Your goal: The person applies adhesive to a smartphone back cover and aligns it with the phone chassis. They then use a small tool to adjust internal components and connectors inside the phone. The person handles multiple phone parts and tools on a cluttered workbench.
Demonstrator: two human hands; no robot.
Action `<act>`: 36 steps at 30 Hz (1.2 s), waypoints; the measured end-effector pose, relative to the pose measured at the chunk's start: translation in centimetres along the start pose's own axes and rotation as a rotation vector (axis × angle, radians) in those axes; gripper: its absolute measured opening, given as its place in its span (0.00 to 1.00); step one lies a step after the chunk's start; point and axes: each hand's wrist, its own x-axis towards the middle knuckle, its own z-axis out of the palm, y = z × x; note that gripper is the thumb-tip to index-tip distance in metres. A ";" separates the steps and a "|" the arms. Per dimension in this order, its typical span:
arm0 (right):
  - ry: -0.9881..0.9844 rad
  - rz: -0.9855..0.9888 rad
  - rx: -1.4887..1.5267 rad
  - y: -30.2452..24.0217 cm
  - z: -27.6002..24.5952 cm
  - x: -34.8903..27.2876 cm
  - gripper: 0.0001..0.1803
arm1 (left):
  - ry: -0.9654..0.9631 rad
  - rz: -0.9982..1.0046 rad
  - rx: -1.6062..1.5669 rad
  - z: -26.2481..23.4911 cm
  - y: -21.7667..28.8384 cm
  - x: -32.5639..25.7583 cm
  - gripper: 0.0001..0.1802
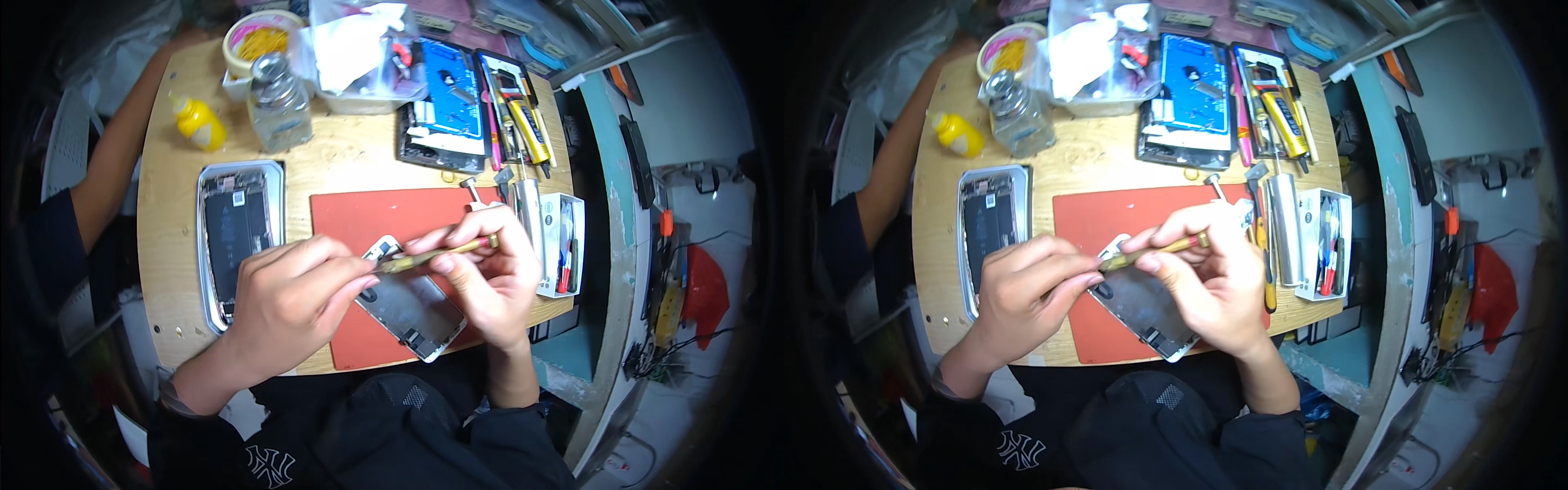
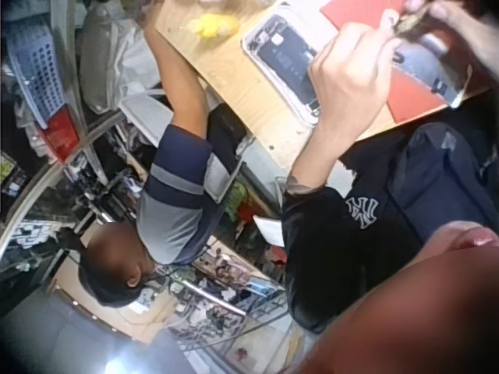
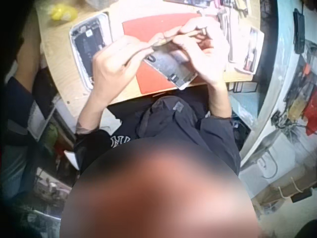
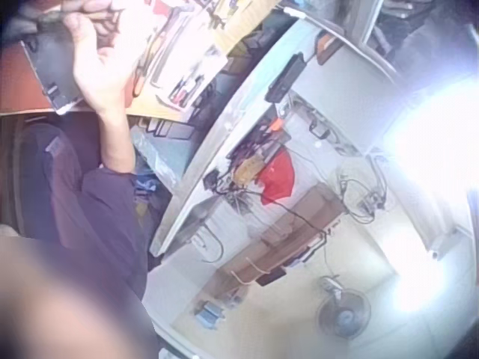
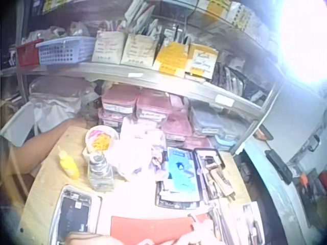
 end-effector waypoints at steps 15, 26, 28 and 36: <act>0.401 -0.150 -0.243 2.4 -5.4 -1.3 0.08 | 0.030 0.124 0.315 2.6 0.6 12.8 0.03; 0.373 -0.235 -0.412 2.1 -5.1 -1.6 0.15 | -0.027 0.062 0.580 5.8 1.1 15.1 0.15; 0.393 -0.250 -0.415 2.2 -5.1 -1.6 0.15 | -0.015 0.087 0.576 6.1 0.6 15.0 0.12; 0.348 -0.206 -0.470 1.6 -5.4 -1.7 0.14 | -0.208 0.137 0.406 5.0 0.1 14.1 0.12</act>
